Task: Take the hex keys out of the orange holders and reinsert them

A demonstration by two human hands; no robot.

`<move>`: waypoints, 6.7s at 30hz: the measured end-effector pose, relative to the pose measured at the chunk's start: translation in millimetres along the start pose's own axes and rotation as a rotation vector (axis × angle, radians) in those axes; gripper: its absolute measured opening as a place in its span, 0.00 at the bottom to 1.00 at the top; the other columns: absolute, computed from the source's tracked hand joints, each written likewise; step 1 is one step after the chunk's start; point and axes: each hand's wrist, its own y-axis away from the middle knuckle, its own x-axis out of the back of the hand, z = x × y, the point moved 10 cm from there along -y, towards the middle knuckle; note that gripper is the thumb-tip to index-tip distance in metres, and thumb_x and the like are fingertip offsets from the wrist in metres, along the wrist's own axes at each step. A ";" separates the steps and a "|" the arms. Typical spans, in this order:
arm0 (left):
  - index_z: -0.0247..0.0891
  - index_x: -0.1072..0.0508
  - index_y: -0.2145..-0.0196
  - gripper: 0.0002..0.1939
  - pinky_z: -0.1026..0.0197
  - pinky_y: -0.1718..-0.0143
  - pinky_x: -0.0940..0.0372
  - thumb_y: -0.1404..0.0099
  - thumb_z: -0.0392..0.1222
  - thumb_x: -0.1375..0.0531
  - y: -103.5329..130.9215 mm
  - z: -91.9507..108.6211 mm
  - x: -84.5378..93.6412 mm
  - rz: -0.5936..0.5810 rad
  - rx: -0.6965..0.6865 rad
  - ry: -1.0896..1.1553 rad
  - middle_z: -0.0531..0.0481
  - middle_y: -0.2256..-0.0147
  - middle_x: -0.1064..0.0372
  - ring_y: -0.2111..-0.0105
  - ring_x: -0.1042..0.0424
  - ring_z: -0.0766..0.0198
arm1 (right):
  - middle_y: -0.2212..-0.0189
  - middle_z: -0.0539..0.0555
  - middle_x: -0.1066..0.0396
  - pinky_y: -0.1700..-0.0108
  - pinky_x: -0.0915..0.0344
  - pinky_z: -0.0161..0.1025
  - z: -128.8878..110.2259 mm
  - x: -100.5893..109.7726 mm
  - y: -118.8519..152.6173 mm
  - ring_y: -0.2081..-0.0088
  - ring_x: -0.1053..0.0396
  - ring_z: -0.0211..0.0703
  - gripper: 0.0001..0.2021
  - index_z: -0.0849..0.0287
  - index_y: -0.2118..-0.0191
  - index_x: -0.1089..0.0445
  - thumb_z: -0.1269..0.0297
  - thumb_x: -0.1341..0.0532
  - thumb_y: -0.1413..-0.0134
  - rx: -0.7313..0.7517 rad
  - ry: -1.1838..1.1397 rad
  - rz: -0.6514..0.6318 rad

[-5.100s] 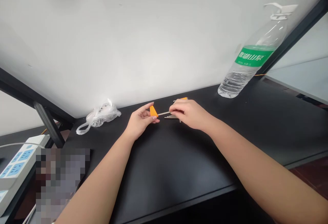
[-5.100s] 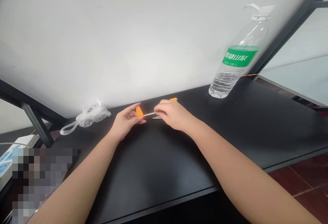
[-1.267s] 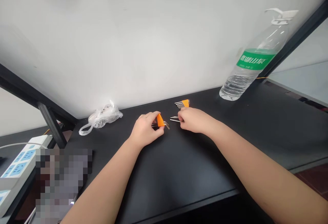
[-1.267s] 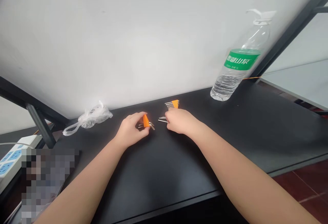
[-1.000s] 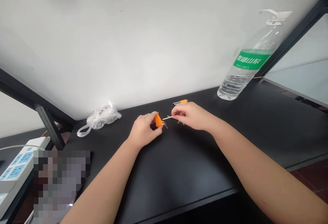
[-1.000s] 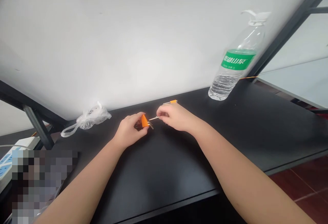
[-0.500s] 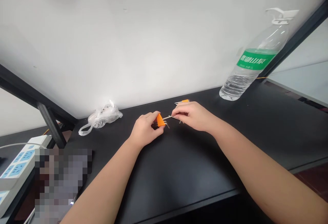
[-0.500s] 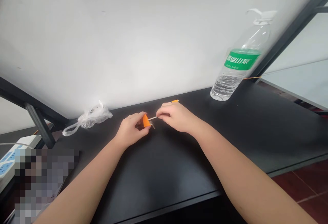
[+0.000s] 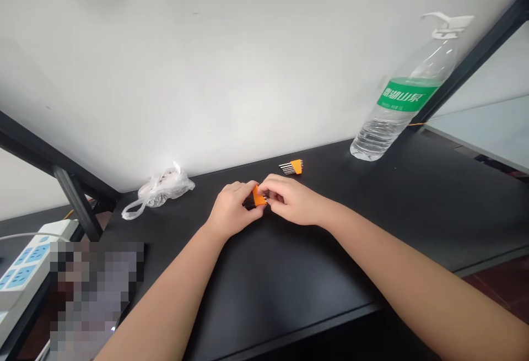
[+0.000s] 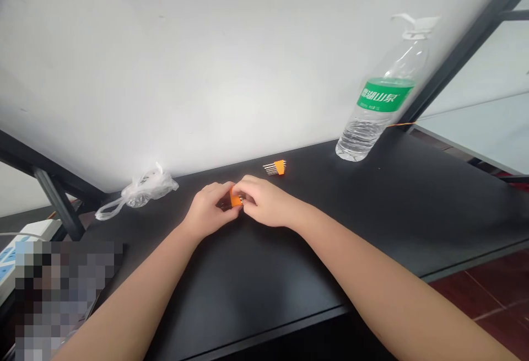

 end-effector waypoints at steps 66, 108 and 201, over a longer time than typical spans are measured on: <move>0.45 0.26 0.52 0.16 0.60 0.63 0.33 0.38 0.47 0.35 3.7 -6.6 -4.9 -0.006 0.033 0.056 0.52 0.68 0.30 0.68 0.30 0.61 | 0.70 0.53 0.25 0.64 0.38 0.40 90.3 25.9 5.6 0.65 0.27 0.47 0.06 0.54 0.72 0.26 0.72 0.37 0.47 -0.310 0.478 -0.096; 0.41 0.32 0.69 0.10 0.59 0.65 0.39 0.40 0.45 0.35 -0.3 6.5 -7.6 -0.051 -0.052 -0.024 0.54 0.73 0.34 0.70 0.36 0.62 | 0.59 0.55 0.29 0.59 0.34 0.42 -0.3 12.9 2.9 0.62 0.30 0.43 0.11 0.56 0.61 0.25 0.75 0.44 0.37 0.077 0.252 0.012; 0.43 0.28 0.58 0.12 0.56 0.58 0.36 0.38 0.45 0.34 1.3 8.1 -12.9 -0.087 -0.096 0.008 0.53 0.70 0.30 0.68 0.32 0.60 | 0.65 0.55 0.25 0.69 0.41 0.39 72.9 10.1 4.4 0.67 0.29 0.46 0.10 0.55 0.66 0.29 0.54 0.35 0.42 -0.371 0.453 -0.118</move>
